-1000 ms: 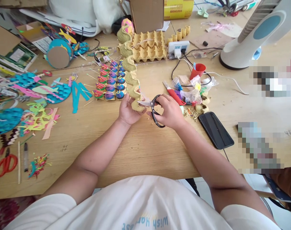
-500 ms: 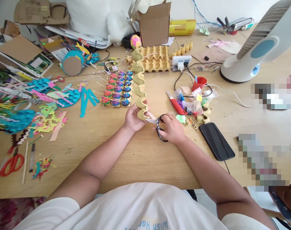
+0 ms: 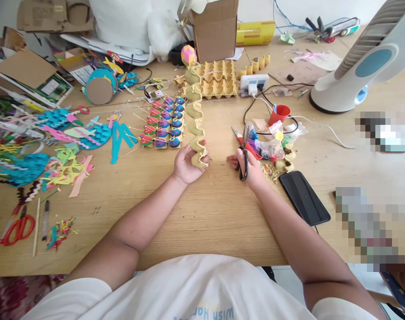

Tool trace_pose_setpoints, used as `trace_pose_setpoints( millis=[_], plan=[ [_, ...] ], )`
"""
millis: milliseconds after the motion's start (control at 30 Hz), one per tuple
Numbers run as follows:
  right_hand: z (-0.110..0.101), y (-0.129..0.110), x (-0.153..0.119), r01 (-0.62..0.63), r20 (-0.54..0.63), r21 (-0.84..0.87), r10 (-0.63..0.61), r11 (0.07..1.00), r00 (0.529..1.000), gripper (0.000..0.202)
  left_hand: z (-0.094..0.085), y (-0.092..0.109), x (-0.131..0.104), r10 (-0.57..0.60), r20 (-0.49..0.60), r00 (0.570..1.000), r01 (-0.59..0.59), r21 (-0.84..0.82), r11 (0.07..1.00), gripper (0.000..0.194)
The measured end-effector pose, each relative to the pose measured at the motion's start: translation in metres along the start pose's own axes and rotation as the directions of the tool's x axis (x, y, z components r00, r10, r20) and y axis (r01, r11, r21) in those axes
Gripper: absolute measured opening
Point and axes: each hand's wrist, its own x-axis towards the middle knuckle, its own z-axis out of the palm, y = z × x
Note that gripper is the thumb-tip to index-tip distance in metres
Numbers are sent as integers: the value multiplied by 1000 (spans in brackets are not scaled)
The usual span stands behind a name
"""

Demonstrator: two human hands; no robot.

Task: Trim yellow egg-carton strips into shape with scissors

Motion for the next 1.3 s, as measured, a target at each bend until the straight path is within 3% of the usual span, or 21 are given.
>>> trace_pose_setpoints(
  millis=[233,333,433,600,767,900,967,1033,1167,1300],
  plan=[
    [-9,-6,44,-29,-70,26,31,999,997,68,0,0,1,45,-73,996,-35,139,990,44],
    [-12,-8,62,20,-130,24,-17,999,991,63,1,-1,2,47,-80,996,-34,158,987,47],
    [-9,-7,72,64,-179,32,-57,997,982,61,3,0,2,30,-98,995,-18,117,993,46],
    [3,-3,89,37,-143,65,-27,997,989,61,10,2,-2,-36,-141,989,34,-17,999,45],
    [3,-6,114,35,-249,118,-5,992,969,57,13,4,-4,-53,-87,995,47,-68,997,35],
    [10,-13,87,51,-150,128,-32,990,988,56,10,2,-2,-35,-42,999,32,-58,998,30],
    [20,-17,59,70,14,118,-72,990,997,55,9,-2,-1,-18,-40,999,17,-21,1000,29],
    [30,-20,32,58,100,137,-72,989,992,53,8,-7,0,-10,-10,1000,11,70,998,31],
    [40,-23,1,121,6,93,-122,988,993,51,11,-18,0,10,105,994,-40,284,958,52],
    [36,-19,-5,119,-43,61,-117,991,992,46,16,-26,-2,71,65,995,-91,395,914,56]
  ],
)
